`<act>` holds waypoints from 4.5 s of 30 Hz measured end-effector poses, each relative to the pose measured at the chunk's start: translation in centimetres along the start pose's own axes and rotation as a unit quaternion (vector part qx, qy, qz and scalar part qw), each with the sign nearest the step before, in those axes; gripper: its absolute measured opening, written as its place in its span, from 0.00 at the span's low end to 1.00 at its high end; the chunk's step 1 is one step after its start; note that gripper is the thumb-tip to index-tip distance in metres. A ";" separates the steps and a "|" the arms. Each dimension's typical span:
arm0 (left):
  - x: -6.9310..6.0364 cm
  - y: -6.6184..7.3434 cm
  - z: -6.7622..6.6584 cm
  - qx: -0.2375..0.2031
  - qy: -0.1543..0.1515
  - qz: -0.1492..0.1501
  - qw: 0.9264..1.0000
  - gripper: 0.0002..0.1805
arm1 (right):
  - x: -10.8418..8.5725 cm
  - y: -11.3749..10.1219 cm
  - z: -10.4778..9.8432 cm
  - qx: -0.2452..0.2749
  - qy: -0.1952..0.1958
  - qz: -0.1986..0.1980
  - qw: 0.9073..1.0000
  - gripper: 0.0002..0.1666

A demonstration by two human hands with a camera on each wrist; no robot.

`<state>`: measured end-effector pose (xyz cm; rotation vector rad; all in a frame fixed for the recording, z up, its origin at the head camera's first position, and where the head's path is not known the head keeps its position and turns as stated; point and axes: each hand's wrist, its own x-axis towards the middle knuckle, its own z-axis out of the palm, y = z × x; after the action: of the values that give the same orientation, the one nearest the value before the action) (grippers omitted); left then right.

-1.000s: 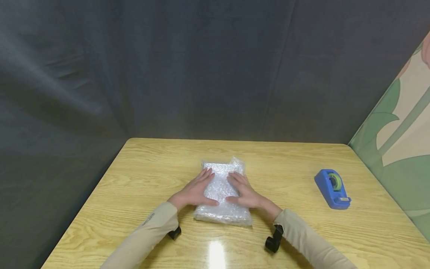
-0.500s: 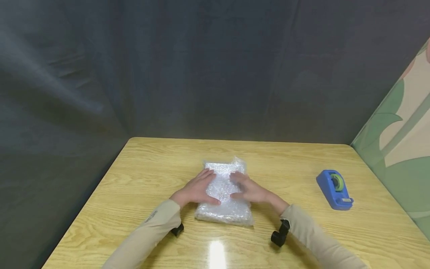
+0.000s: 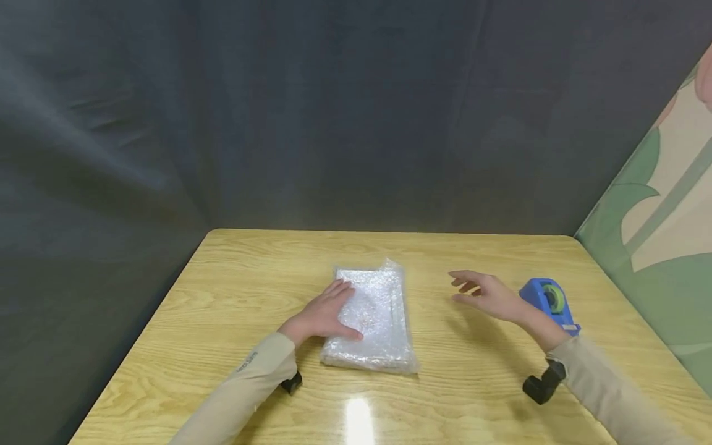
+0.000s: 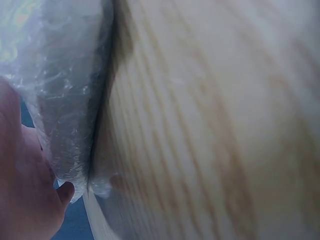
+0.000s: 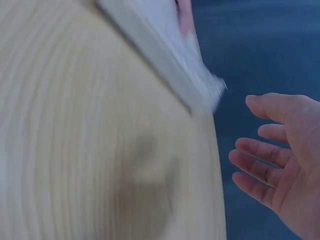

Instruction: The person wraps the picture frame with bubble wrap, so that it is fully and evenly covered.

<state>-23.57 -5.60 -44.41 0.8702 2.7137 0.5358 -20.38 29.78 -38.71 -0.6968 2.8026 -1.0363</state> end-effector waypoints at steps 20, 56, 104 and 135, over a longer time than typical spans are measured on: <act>-0.3 0.3 -0.2 -0.008 0.009 0.020 1.000 0.58 | -11.9 8.0 -7.9 -0.112 0.065 0.120 0.984 0.14; -0.3 0.4 -0.3 -0.017 0.009 0.020 1.000 0.59 | -13.1 9.5 -7.3 -0.008 0.059 0.239 0.969 0.15; -0.4 0.3 -0.2 -0.034 0.005 0.005 0.999 0.59 | -16.8 7.7 -6.6 0.155 0.006 0.327 0.932 0.30; -0.2 0.0 0.1 -0.041 0.006 0.011 0.999 0.59 | -17.8 9.0 -4.8 0.235 -0.051 0.364 0.900 0.24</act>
<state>-23.40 -5.64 -44.51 0.8798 2.6754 0.6547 -9.04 46.47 -42.30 0.3258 2.2340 -1.3388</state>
